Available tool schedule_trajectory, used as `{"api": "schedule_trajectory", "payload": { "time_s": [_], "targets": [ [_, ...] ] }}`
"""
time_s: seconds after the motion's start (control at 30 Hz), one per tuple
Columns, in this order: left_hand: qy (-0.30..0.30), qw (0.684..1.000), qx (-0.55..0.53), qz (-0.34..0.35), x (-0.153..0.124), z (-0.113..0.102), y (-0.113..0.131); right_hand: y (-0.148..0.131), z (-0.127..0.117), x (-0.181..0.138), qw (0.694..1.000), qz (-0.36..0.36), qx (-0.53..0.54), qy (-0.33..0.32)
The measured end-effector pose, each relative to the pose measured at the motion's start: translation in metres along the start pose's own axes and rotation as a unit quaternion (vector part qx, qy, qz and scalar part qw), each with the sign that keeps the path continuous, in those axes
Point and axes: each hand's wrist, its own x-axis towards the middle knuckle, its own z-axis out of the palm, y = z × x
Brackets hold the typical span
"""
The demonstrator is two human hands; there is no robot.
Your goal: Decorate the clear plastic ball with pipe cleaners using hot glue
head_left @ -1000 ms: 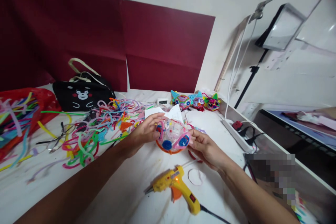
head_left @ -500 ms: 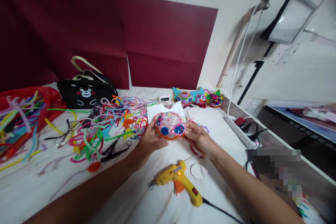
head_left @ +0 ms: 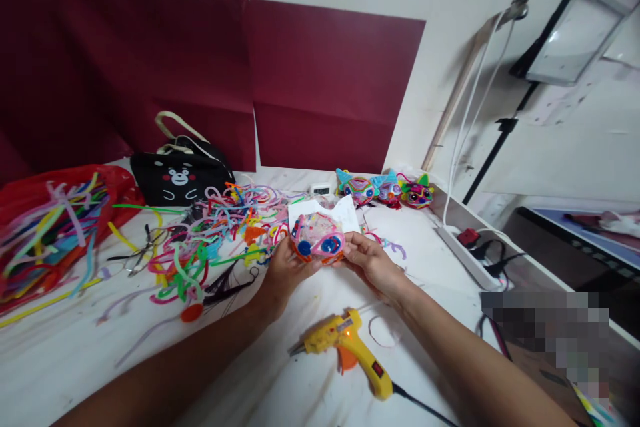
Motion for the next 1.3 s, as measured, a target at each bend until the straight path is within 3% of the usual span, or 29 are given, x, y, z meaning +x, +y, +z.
{"api": "schedule_trajectory", "payload": {
  "time_s": [0.23,0.47,0.73,1.03,1.13,1.3],
  "targets": [
    [-0.031,0.998,-0.062,0.009,0.005,-0.005,-0.001,-0.007,0.008,0.002,0.999,-0.024,-0.034,-0.011],
    [-0.104,0.988,-0.112,-0.032,0.007,-0.013,0.005,-0.016,0.007,-0.001,0.995,-0.067,-0.07,0.018],
    [-0.128,0.981,-0.13,-0.067,0.009,-0.019,0.01,-0.03,-0.028,-0.023,0.982,-0.07,-0.133,0.117],
    [-0.117,0.977,-0.146,-0.098,0.01,-0.024,0.005,-0.042,-0.062,-0.064,0.967,-0.034,-0.205,0.149],
    [-0.113,0.979,-0.133,-0.11,0.009,-0.024,0.004,-0.04,-0.072,-0.081,0.949,-0.023,-0.277,0.147],
    [-0.109,0.981,-0.122,-0.105,0.01,-0.029,-0.003,-0.033,-0.084,-0.104,0.883,-0.009,-0.46,0.098]
  ]
}}
